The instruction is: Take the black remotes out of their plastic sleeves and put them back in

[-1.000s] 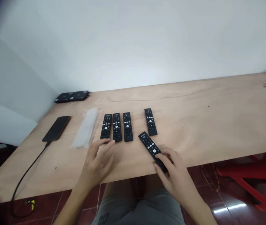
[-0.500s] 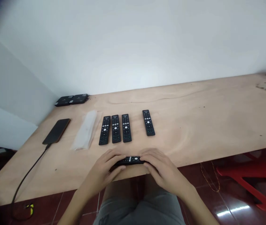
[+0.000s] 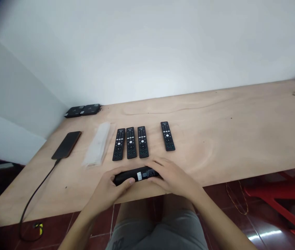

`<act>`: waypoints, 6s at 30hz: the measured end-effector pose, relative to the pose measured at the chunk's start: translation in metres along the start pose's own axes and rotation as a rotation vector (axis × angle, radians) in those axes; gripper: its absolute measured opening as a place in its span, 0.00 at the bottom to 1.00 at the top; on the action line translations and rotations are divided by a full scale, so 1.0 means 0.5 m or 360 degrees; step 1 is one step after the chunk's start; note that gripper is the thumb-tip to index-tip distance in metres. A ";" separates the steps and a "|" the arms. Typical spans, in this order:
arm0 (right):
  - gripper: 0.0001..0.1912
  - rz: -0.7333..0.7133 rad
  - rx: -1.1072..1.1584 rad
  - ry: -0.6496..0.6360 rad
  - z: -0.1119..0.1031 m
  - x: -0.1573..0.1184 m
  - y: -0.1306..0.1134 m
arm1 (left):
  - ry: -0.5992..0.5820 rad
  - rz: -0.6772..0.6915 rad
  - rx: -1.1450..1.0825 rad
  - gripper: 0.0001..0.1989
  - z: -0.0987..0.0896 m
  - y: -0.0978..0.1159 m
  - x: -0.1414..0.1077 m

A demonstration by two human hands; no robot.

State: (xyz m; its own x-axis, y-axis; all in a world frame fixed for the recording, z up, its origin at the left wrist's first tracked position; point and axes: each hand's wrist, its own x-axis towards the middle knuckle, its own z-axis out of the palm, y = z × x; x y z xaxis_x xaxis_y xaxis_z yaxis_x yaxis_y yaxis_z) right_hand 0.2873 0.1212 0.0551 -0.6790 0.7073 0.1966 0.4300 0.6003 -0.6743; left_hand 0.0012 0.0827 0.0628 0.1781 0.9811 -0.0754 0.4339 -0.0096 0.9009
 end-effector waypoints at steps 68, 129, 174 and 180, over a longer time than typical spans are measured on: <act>0.23 0.0029 0.0184 -0.0047 -0.020 -0.004 0.007 | 0.0104 0.0631 0.0315 0.25 -0.073 -0.046 -0.033; 0.22 0.0383 -0.0215 0.0481 0.037 -0.090 0.026 | 0.0654 0.0965 0.1259 0.17 0.043 -0.061 0.051; 0.11 0.0577 -0.0854 0.1127 0.044 -0.080 0.116 | 0.0629 0.0944 0.1176 0.20 0.049 -0.070 0.051; 0.14 0.0497 -0.0758 0.1192 0.044 -0.198 0.119 | 0.0667 0.1083 0.1176 0.16 0.041 -0.066 0.049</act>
State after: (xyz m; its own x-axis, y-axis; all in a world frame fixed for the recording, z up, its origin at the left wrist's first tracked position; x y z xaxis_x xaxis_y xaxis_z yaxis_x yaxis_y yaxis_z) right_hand 0.3671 0.0786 -0.0198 -0.0038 0.8186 0.5743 0.8387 0.3154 -0.4440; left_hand 0.0091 0.1031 0.0225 0.3275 0.7128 0.6202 0.8072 -0.5522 0.2084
